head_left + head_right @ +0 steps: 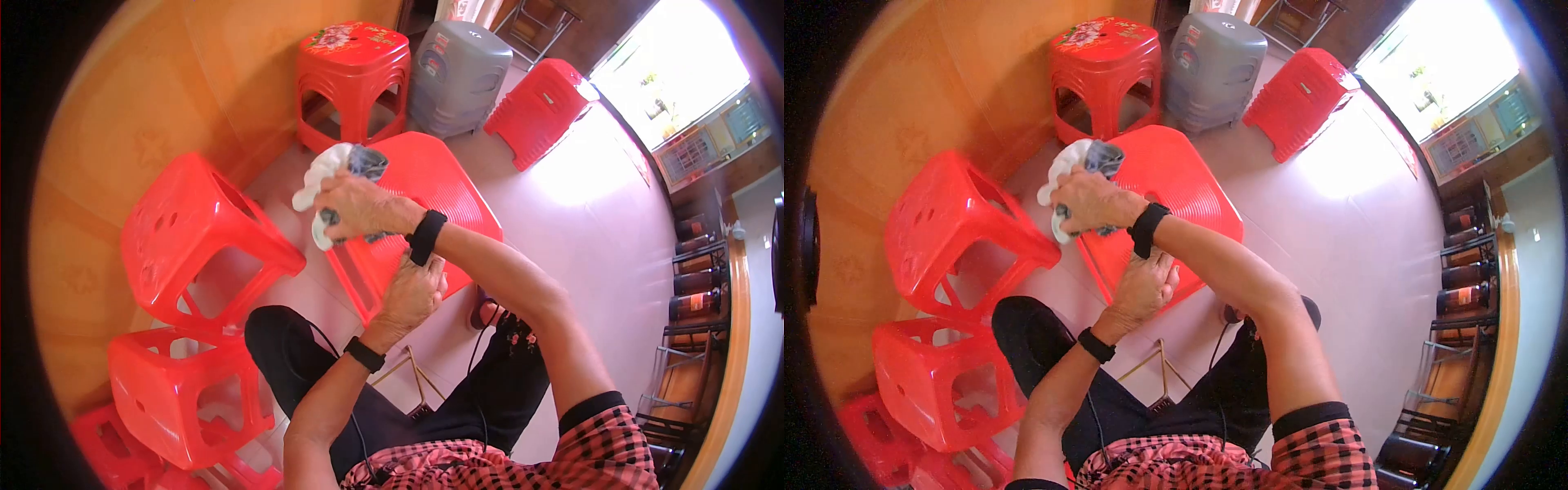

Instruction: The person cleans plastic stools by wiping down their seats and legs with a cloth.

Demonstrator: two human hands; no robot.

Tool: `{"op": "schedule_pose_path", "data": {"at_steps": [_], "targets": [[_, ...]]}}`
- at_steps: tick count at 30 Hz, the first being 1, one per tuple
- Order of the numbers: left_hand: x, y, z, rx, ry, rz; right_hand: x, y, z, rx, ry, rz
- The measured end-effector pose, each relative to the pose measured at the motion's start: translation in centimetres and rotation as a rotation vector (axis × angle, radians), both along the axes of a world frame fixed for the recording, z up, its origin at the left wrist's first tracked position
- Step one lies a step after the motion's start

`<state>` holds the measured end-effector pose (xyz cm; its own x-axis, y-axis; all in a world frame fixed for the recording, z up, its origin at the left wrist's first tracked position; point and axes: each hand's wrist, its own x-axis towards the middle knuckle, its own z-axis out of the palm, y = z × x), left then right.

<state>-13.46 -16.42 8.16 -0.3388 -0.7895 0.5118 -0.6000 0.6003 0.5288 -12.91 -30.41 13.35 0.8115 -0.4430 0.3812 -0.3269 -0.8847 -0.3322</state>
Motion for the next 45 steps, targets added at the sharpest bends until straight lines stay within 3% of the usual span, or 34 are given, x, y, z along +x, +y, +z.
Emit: {"op": "schedule_pose_path", "data": {"at_steps": [2,7,10,13,15,18,20,22,25,28,32,34,35,37,38,40,41,44,45], "targets": [[0.1,0.1,-0.1,0.026,0.018,-0.007,-0.5,1.2,1.5,0.098,0.312,0.15],[0.4,0.4,0.2,-0.07,-0.04,0.015,-2.0,0.8,2.0,0.156,0.142,0.187],[0.5,0.3,0.6,-0.048,-0.007,0.01,-2.7,-0.6,1.8,0.204,0.195,0.112],[0.4,0.1,0.4,-0.096,-0.014,0.039,-4.3,-3.4,0.5,0.098,0.056,0.001],[0.5,0.1,0.9,-0.069,0.029,0.02,-6.6,-5.4,-0.1,-0.101,-0.058,-0.188],[0.4,0.1,1.3,-0.059,0.088,0.011,-10.5,-7.7,-0.4,-0.085,-0.032,-0.375],[0.3,-0.1,1.1,-0.078,0.101,0.014,-12.2,-7.7,0.2,0.066,0.076,-0.753],[0.0,-0.4,0.9,-0.122,0.139,0.035,-12.6,-6.5,0.5,0.034,0.05,-0.822],[0.1,-0.5,0.6,-0.08,0.211,0.037,-11.2,-4.5,-1.2,-0.156,0.086,-0.619],[0.6,-0.2,0.7,0.078,0.243,0.029,-10.2,0.2,-1.0,-0.003,-0.016,-0.332],[2.8,0.8,1.1,0.118,0.32,-0.016,-10.5,3.2,-0.1,0.009,-0.11,-0.199],[4.9,1.3,3.6,-0.108,0.272,0.202,-11.0,3.8,0.3,0.047,-0.068,-0.216],[5.7,0.8,3.5,-0.109,0.264,0.196,-11.1,4.0,0.4,0.046,-0.076,-0.221],[7.6,-0.7,2.5,-0.116,0.42,0.486,-10.8,4.0,0.3,0.015,-0.091,-0.263],[8.2,-1.5,1.2,-0.121,0.414,0.49,-10.6,4.1,0.2,0.013,-0.097,-0.258],[9.1,-4.1,-4.8,0.251,0.702,0.797,-10.5,4.1,-0.2,0.027,-0.072,-0.312],[11.1,-6.0,-9.6,0.57,0.875,0.569,-10.5,4.3,0.0,0.029,-0.069,-0.306],[6.8,-4.3,-4.4,0.65,1.086,0.394,-10.6,5.0,0.7,0.05,-0.051,-0.322],[5.5,-4.3,-4.4,0.575,0.921,0.663,-10.8,4.9,0.6,0.052,-0.035,-0.318]]}}
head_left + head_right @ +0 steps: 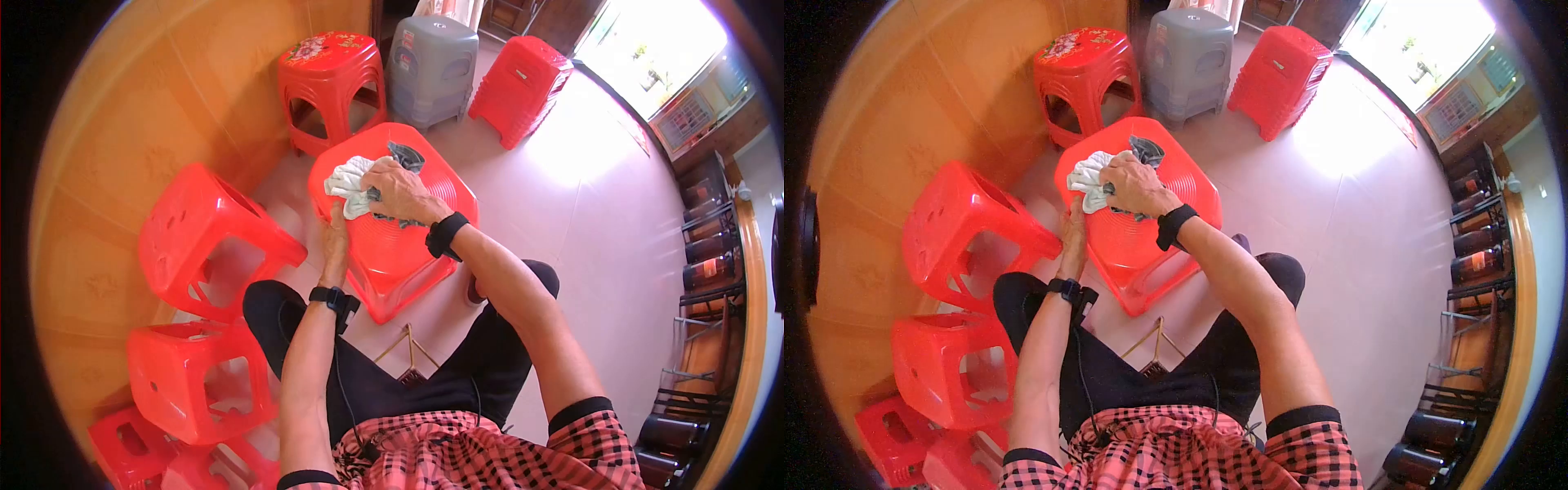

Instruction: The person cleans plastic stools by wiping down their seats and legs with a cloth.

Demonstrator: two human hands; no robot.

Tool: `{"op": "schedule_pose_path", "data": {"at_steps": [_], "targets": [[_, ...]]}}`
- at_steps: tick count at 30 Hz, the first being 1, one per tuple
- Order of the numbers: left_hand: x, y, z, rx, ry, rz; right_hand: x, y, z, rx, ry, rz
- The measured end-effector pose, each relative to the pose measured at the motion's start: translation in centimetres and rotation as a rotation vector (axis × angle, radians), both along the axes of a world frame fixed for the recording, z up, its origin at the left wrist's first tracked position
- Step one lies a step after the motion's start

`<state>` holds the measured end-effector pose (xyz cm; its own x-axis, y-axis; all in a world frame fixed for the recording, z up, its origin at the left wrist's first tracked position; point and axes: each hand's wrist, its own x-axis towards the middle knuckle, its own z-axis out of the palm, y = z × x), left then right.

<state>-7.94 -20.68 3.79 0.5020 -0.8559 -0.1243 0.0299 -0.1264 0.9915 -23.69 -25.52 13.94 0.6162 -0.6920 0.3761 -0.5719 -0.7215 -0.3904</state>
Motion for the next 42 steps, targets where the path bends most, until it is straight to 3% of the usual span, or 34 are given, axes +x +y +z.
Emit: {"op": "schedule_pose_path", "data": {"at_steps": [4,6,10,14,16,18,21,24,27,29,31,33,35,39,42], "targets": [[0.0,-0.3,-0.2,-0.006,0.045,0.03,-0.2,0.9,-0.2,-0.027,-0.019,0.011],[0.8,-0.4,-0.1,-0.138,0.29,-0.233,-1.1,2.4,0.4,-0.014,-0.02,0.009],[2.2,-0.2,0.1,-0.114,0.577,-0.335,-4.1,9.1,1.5,0.032,0.014,0.114],[2.5,-0.6,1.0,-0.064,0.374,-0.274,-5.8,13.7,2.0,0.127,0.042,0.127],[1.8,-1.1,-1.1,-0.119,0.311,-0.233,-5.7,13.8,1.4,0.156,0.046,0.096],[1.9,-1.1,-1.3,-0.184,0.237,-0.192,-5.0,13.4,1.4,0.174,0.041,0.069],[1.8,0.6,0.7,-0.056,0.103,-0.294,-3.3,12.6,2.0,0.205,0.125,0.025],[1.8,0.4,0.7,-0.135,0.189,-0.315,-1.3,10.7,1.4,0.103,0.113,0.02],[2.3,0.4,0.7,-0.019,0.283,-0.326,1.0,6.8,0.5,0.018,0.081,0.032],[3.0,0.2,-0.1,0.104,0.535,-0.469,2.5,3.5,0.2,0.026,0.079,0.032],[3.0,0.2,-1.9,0.076,0.451,-0.382,4.0,0.4,0.4,0.037,0.08,0.033],[2.8,-0.4,-5.1,-0.089,0.603,-0.313,5.5,-2.4,0.4,0.056,0.152,-0.069],[2.8,0.2,-3.5,-0.049,0.651,-0.272,6.9,-5.3,0.1,0.057,0.144,-0.107],[4.4,0.9,-4.2,-0.077,0.886,-0.394,8.9,-6.1,-0.6,-0.013,0.059,-0.168],[5.0,0.6,-4.9,-0.042,1.028,-0.438,9.0,-3.5,0.5,0.019,0.171,-0.069]]}}
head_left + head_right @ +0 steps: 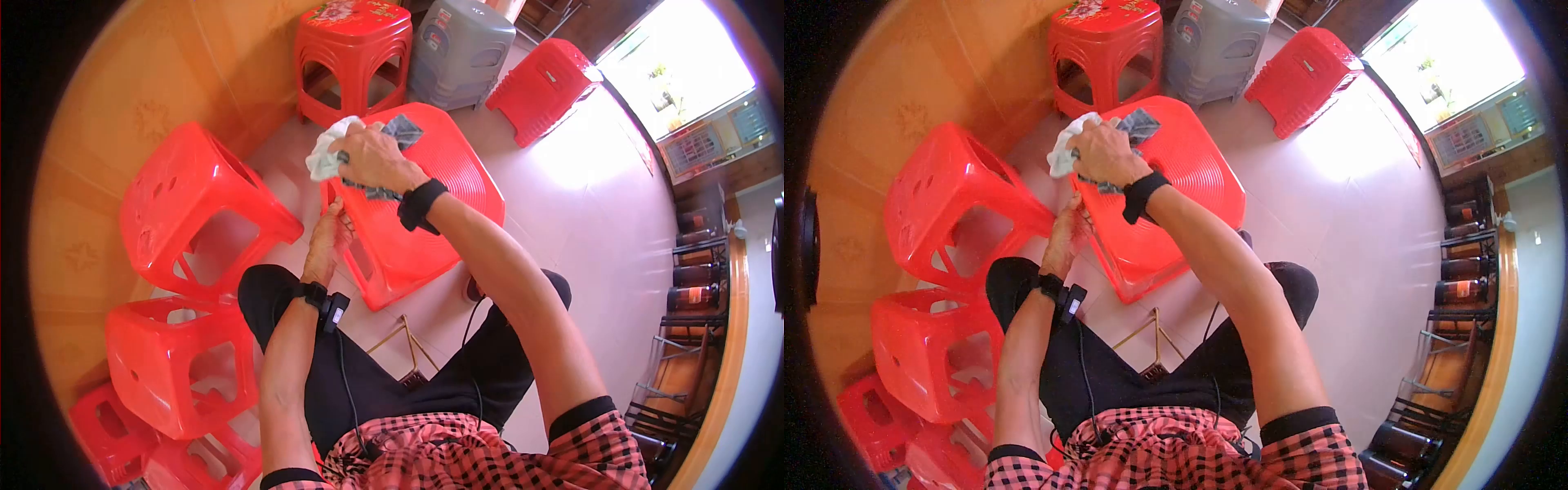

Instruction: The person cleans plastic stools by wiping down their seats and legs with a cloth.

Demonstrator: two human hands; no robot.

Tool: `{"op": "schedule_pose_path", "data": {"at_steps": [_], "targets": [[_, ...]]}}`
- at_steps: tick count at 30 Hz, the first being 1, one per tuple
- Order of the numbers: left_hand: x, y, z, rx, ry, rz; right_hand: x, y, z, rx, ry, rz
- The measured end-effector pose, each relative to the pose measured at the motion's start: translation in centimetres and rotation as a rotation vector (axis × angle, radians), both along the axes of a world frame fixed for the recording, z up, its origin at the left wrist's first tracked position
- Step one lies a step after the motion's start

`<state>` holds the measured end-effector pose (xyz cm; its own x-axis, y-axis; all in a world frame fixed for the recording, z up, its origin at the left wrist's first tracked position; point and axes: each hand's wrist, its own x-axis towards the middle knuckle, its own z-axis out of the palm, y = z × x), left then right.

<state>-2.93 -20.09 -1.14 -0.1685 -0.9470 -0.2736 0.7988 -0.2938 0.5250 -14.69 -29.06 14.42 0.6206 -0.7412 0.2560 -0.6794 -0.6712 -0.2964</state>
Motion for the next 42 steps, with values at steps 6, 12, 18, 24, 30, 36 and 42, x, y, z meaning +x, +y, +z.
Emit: {"op": "schedule_pose_path", "data": {"at_steps": [6,12,18,24,30,36,42], "targets": [[1.0,-1.2,-5.1,-0.085,0.102,0.072,-0.5,5.2,0.2,-0.107,0.358,0.134],[1.1,-0.2,-1.2,0.011,-0.033,0.076,-2.8,11.4,0.9,-0.288,0.418,0.25],[1.4,-1.0,-2.1,-0.13,0.136,-0.139,-4.4,13.7,1.1,-0.193,0.553,0.406],[0.6,1.1,2.0,0.019,-0.129,-0.054,0.2,9.4,2.1,-0.267,0.631,0.317],[1.0,-0.8,-1.5,0.008,-0.179,-0.125,1.1,12.5,1.9,-0.279,0.935,0.328],[1.2,-0.7,-0.5,-0.064,-0.07,-0.177,-2.0,16.8,1.8,-0.239,0.911,0.434],[1.1,-0.4,-0.5,-0.094,-0.098,-0.147,-8.4,21.3,-0.9,-0.146,0.841,0.415]]}}
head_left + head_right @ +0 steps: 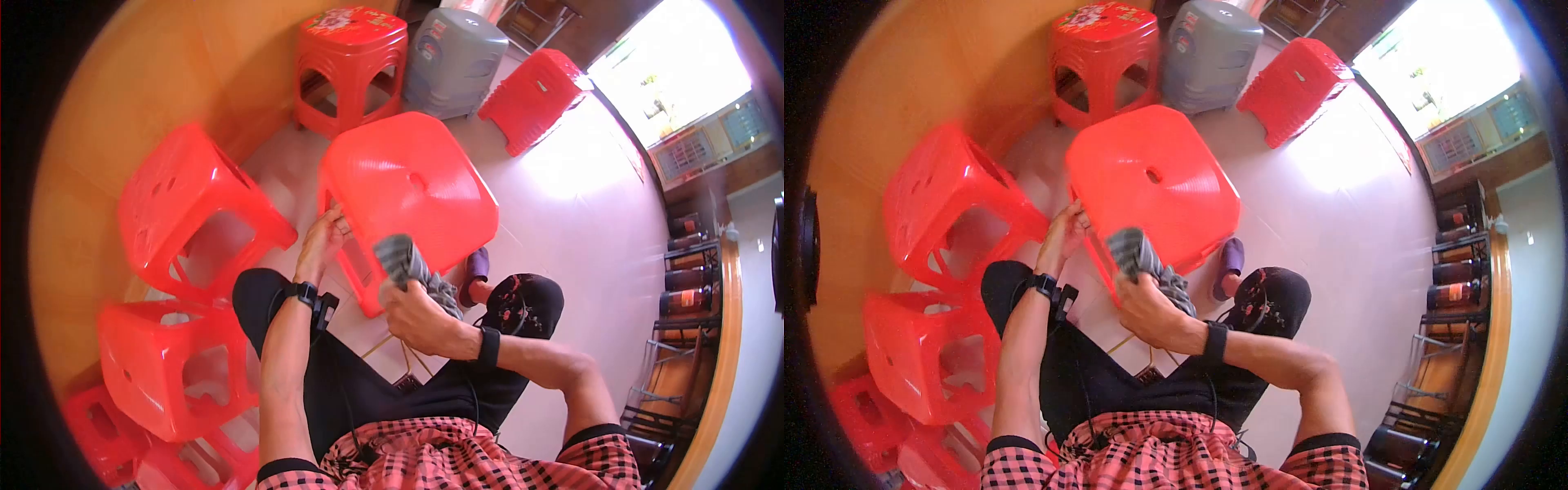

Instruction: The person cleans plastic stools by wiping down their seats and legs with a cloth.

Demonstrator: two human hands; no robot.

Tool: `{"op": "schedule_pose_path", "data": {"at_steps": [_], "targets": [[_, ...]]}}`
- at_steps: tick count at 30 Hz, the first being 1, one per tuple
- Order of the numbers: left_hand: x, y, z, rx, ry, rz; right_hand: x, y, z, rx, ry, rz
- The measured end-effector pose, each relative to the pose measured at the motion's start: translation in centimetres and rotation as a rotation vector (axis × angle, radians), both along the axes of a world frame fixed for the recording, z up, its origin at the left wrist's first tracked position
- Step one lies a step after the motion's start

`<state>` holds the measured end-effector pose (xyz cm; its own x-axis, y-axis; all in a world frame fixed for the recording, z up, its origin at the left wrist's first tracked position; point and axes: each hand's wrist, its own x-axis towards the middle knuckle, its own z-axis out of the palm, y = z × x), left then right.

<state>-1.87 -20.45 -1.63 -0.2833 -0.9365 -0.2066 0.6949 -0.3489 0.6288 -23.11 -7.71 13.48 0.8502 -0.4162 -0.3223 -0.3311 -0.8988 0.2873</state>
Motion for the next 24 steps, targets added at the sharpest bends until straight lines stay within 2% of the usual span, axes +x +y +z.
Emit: {"op": "schedule_pose_path", "data": {"at_steps": [1,3,4,5,6,7,8,9,11,12,14,15,17,18,21,22,23,24], "targets": [[0.1,-0.1,-0.6,-0.015,0.017,-0.003,-1.5,0.3,-1.3,-0.009,-0.002,-0.019],[-0.3,0.3,0.5,0.006,-0.002,0.012,-4.3,0.7,-3.2,0.303,-0.393,-0.163],[0.0,0.4,0.4,0.035,-0.021,0.049,-4.7,0.7,-1.9,0.431,-0.377,-0.275],[1.5,0.4,-0.6,-0.036,-0.234,0.02,-4.9,0.6,-0.8,0.422,-0.392,-0.297],[2.8,0.2,-2.4,-0.107,-0.446,-0.01,-5.0,0.5,0.1,0.448,-0.607,-0.293],[2.6,-0.2,-3.6,0.005,-0.671,0.288,-5.0,0.5,1.1,0.465,-0.826,-0.288],[2.1,-0.6,-4.1,0.109,-0.887,0.596,-4.7,0.2,2.3,0.464,-0.927,-0.332],[1.3,-0.3,-1.7,0.086,-0.896,0.572,-4.3,-0.4,3.5,0.447,-0.946,-0.354],[-0.9,1.2,6.5,-0.406,-1.263,0.754,-3.5,-1.8,5.0,0.231,-1.098,-0.299],[-2.0,1.1,8.5,-0.425,-1.259,0.738,-3.0,-2.3,4.1,0.215,-1.106,-0.316],[-3.9,0.5,10.9,-0.866,-1.61,0.677,-2.3,-3.7,0.8,0.093,-0.981,-0.44],[-4.8,0.1,11.1,-0.881,-1.605,0.67,-2.1,-3.7,-0.2,0.083,-0.987,-0.45],[-6.2,-0.7,11.0,-0.968,-1.677,0.407,-1.9,-3.3,-1.3,-0.176,-0.921,-0.322],[-6.7,-0.8,11.0,-0.937,-1.738,0.332,-2.6,-3.5,-1.0,-0.062,-0.981,-0.327],[-6.9,-0.5,11.1,-0.97,-1.735,0.306,-5.5,-4.5,-0.2,0.048,-1.012,-0.373],[-6.8,-0.6,11.1,-0.971,-1.739,0.31,-6.8,-5.2,-0.5,0.007,-1.059,-0.396],[-6.7,-0.6,10.9,-0.934,-1.647,0.317,-8.5,-6.1,-1.0,-0.006,-1.021,-0.478],[-6.7,-0.6,10.8,-0.896,-1.554,0.322,-10.0,-7.3,-0.6,-0.024,-1.091,-0.523]]}}
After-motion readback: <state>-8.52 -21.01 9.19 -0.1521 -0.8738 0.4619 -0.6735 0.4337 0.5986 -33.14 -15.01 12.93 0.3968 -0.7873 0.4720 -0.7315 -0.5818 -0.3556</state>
